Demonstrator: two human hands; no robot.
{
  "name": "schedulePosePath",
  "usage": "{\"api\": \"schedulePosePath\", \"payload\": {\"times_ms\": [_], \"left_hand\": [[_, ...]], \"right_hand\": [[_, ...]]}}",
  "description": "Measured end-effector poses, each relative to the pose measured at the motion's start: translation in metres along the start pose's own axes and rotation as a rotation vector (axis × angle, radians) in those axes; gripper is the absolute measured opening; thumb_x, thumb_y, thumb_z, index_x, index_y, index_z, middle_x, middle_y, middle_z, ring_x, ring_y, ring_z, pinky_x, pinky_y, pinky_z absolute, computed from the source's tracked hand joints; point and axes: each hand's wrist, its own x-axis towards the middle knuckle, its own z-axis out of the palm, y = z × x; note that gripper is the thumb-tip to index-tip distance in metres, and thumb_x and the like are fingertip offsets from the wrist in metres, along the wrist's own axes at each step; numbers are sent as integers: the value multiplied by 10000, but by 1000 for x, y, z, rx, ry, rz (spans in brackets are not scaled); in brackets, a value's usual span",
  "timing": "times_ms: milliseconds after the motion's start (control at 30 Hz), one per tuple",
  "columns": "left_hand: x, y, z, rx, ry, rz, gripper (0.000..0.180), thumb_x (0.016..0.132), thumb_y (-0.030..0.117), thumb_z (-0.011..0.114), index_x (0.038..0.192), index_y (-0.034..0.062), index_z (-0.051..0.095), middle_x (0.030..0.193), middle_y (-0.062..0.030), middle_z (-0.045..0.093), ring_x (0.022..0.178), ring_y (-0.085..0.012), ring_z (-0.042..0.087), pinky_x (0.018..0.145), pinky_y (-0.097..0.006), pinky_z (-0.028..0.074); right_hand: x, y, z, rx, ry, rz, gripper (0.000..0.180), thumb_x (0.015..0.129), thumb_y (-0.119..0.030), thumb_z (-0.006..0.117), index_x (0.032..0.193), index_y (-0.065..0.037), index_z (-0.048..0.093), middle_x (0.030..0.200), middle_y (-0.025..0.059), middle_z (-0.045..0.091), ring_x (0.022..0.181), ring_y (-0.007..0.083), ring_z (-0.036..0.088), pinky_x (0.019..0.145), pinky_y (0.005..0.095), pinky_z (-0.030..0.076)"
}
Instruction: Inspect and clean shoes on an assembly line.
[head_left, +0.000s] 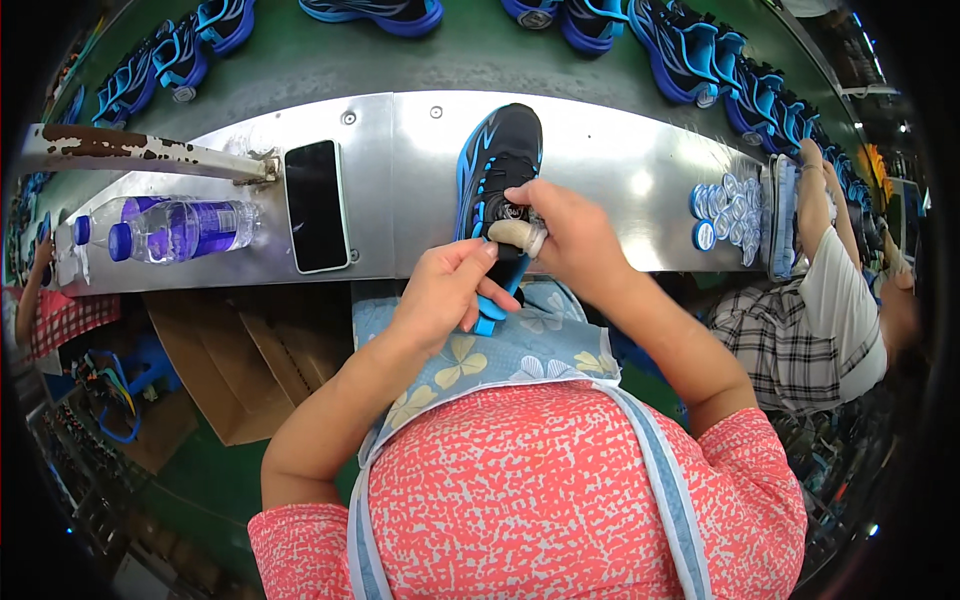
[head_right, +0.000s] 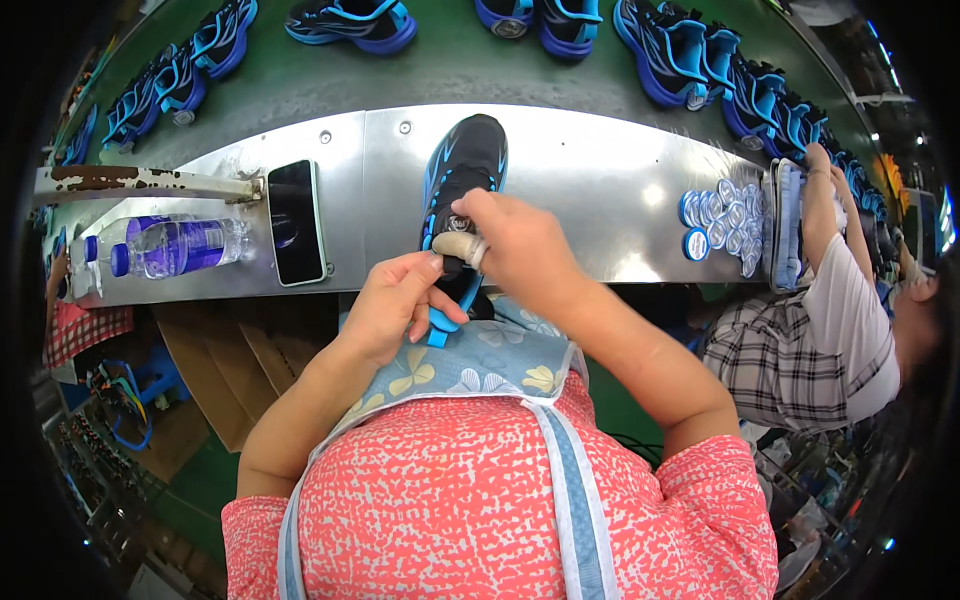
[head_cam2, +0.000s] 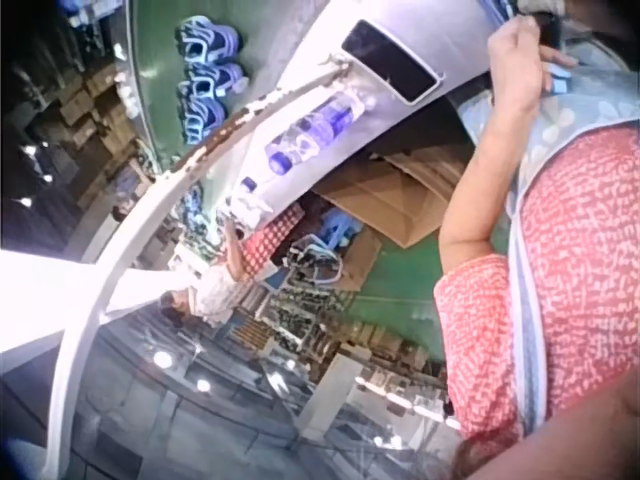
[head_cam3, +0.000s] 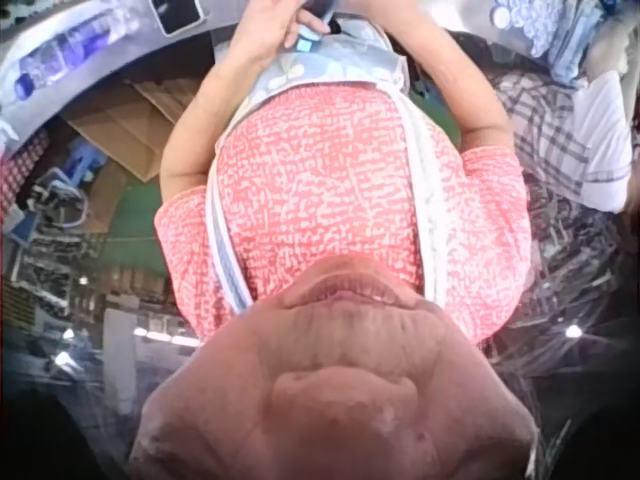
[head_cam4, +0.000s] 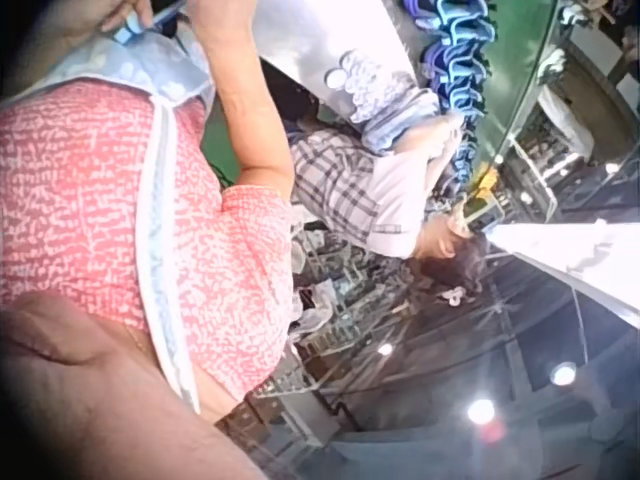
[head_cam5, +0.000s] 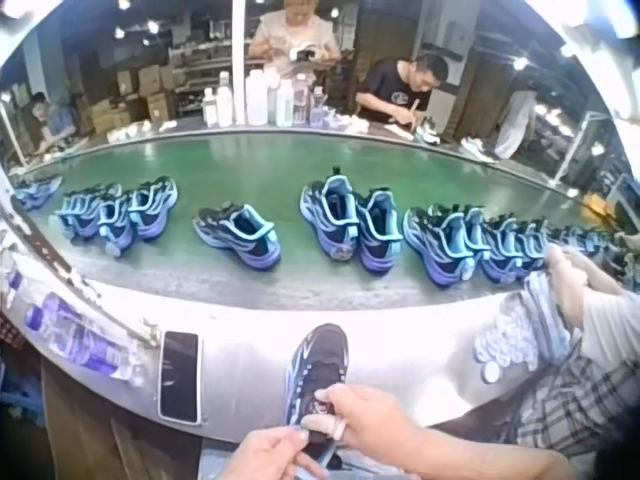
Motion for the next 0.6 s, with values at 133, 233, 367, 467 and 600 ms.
{"api": "schedulePosePath", "payload": {"times_ms": [133,233,367,467,600], "left_hand": [[-3,9,-1,-170,8,-8,399,961,301,474,1073,-70,568,954,-183,657,536,-135,615,383,-194,380],[0,11,-4,-118,-33,-49,440,958,313,482,1098,-98,555,1067,-184,618,662,-187,671,384,-210,406],[6,7,-1,-49,-42,-29,461,958,340,480,1089,-94,561,965,-194,646,592,-160,646,366,-204,385],[8,3,-6,-23,-43,-49,483,955,362,481,1080,-98,562,864,-210,659,498,-134,599,354,-198,370],[5,-2,-1,-51,3,-29,498,954,379,476,1051,-101,567,742,-215,658,399,-114,525,340,-203,356]], "right_hand": [[32,-3,-52,158,-450,258,548,796,-334,691,1250,-101,493,893,136,654,748,279,628,681,359,483],[44,-4,-60,138,-517,108,575,791,-308,695,1279,-108,466,926,129,653,815,284,626,726,359,479],[37,16,-20,133,-439,-162,394,835,-225,625,1201,-105,541,980,152,648,879,328,619,750,384,487],[32,13,-2,47,-334,-6,306,865,-230,588,1153,-129,576,887,167,655,805,356,628,695,417,497],[37,5,-16,-36,-385,174,422,879,-333,577,1249,-141,513,793,197,646,721,381,631,631,429,492]]}}
